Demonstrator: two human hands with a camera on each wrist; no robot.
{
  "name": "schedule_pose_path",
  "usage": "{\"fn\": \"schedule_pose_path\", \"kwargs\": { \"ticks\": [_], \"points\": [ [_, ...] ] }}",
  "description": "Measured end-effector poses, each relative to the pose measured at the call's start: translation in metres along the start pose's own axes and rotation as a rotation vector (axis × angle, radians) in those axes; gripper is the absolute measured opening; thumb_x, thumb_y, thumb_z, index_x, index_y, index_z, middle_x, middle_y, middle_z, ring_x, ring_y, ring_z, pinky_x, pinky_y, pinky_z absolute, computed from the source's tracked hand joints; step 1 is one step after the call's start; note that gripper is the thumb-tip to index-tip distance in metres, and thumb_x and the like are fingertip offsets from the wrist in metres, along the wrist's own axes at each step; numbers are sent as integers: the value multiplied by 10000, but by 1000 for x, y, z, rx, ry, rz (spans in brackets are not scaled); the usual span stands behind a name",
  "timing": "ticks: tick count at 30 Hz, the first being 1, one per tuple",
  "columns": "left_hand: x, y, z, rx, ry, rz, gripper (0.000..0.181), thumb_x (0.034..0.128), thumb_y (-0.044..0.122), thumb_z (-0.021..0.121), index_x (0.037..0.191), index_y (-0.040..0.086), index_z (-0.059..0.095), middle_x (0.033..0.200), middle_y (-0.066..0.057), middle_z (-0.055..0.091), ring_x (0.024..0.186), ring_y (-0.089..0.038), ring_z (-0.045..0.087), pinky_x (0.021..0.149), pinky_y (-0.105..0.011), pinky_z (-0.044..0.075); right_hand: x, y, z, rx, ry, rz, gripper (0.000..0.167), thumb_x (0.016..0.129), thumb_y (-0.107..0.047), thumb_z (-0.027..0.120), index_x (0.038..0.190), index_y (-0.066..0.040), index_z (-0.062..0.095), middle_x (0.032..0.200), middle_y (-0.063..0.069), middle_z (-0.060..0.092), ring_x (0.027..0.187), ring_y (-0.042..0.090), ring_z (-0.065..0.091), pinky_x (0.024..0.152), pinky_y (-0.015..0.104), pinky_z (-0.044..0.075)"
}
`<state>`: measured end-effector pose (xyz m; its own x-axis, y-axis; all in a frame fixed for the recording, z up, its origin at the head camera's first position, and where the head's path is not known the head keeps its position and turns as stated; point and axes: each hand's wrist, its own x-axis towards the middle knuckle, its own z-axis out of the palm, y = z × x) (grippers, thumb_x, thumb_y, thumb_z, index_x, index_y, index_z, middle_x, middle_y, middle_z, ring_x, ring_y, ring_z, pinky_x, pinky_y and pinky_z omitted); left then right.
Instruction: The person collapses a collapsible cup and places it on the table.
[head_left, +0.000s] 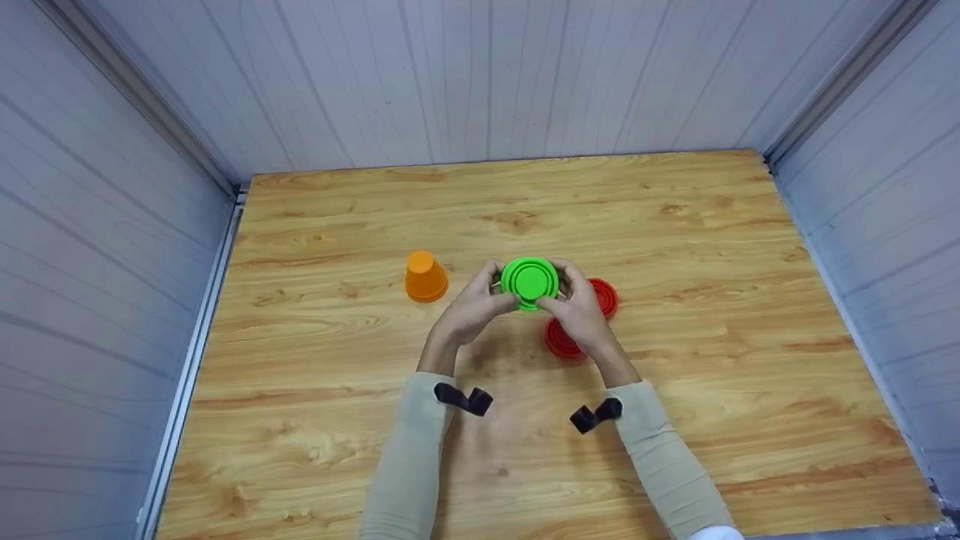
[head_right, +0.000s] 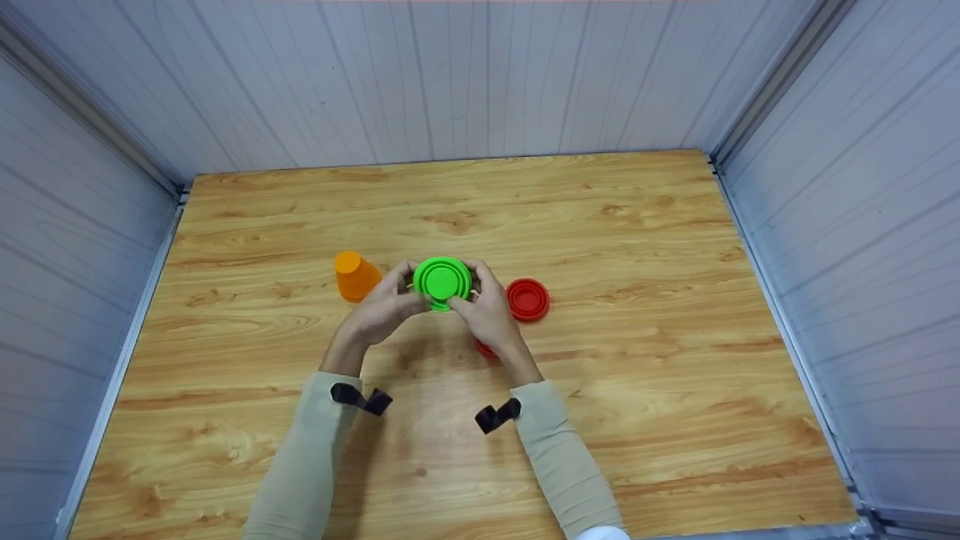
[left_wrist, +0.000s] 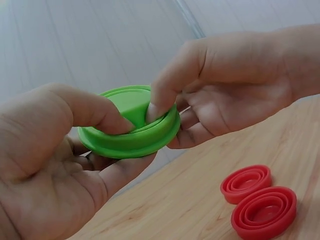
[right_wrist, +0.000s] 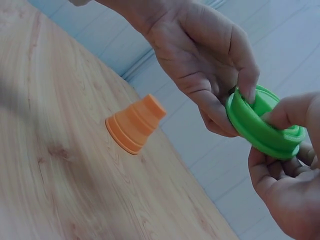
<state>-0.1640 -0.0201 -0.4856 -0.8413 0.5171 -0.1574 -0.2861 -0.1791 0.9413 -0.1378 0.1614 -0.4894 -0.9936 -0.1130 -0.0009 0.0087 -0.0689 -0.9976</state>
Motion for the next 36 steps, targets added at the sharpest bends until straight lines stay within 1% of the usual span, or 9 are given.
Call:
{"fn": "schedule_pose_path", "kwargs": {
  "ticks": [6, 12, 17, 20, 24, 28, 32, 34, 36],
  "points": [
    [-3, 0, -2, 16, -16, 6, 275, 866, -40, 551, 1099, 26, 421, 1046, -70, 517, 958, -158, 565, 957, -429, 482, -1, 0, -7, 59, -67, 5, 548, 813, 142, 568, 1329, 33, 419, 1285, 142, 503, 1177, 209, 491, 944, 239, 474],
    [-3, 0, -3, 16, -36, 14, 282, 873, -21, 567, 1111, 29, 424, 1019, -65, 590, 953, -144, 614, 923, -363, 516, -2, 0, -16, 153, -169, 28, 567, 847, 112, 567, 1372, 40, 365, 1313, 99, 479, 1225, 207, 467, 968, 244, 473],
    [-4, 0, -8, -17, -6, 14, 310, 889, -35, 573, 1146, 28, 413, 1079, -76, 529, 959, -159, 611, 931, -379, 520, -5, -2, -23, 267, -230, 57, 567, 873, 97, 557, 1391, 75, 327, 1318, 99, 473, 1205, 189, 488, 950, 254, 489],
    [-4, 1, -12, -14, -4, 23, 342, 894, -19, 594, 1181, 20, 413, 1120, -90, 485, 982, -178, 594, 932, -377, 523, -6, -3, -25, 278, -221, 49, 519, 905, 37, 570, 1375, 83, 355, 1281, 100, 506, 1159, 179, 525, 941, 262, 499],
    [-5, 3, -15, -1, -2, 38, 310, 915, 18, 593, 1185, -2, 441, 1128, -110, 497, 999, -190, 597, 924, -364, 534, -5, -1, -26, 246, -178, 30, 457, 922, -24, 592, 1334, 86, 427, 1214, 98, 566, 1096, 174, 568, 920, 278, 511],
    [-6, 5, -18, 10, 16, 46, 270, 927, 40, 586, 1172, -10, 483, 1123, -123, 524, 1002, -196, 606, 928, -384, 533, -3, 1, -27, 164, -115, 15, 416, 906, -23, 616, 1284, 96, 491, 1147, 79, 615, 1055, 165, 589, 899, 268, 521],
    [-6, 4, -20, 41, 41, 53, 289, 921, 59, 606, 1188, -12, 517, 1114, -120, 531, 993, -197, 590, 962, -452, 505, -2, 2, -29, 64, -65, 12, 405, 891, -28, 640, 1263, 85, 527, 1097, 53, 633, 1021, 159, 599, 883, 282, 536],
    [-5, 4, -20, 56, 56, 56, 297, 917, 62, 615, 1193, -10, 532, 1102, -114, 528, 981, -195, 581, 963, -472, 499, -2, 2, -29, 43, -49, 17, 402, 882, -30, 653, 1253, 77, 541, 1082, 55, 636, 1000, 159, 607, 864, 281, 545],
    [-4, 3, -21, 62, 67, 61, 302, 915, 63, 620, 1197, -10, 541, 1089, -111, 526, 970, -193, 576, 957, -480, 501, -2, 1, -29, 52, -41, 21, 401, 876, -25, 659, 1246, 80, 543, 1074, 64, 638, 981, 157, 615, 842, 270, 550]
  ]
}}
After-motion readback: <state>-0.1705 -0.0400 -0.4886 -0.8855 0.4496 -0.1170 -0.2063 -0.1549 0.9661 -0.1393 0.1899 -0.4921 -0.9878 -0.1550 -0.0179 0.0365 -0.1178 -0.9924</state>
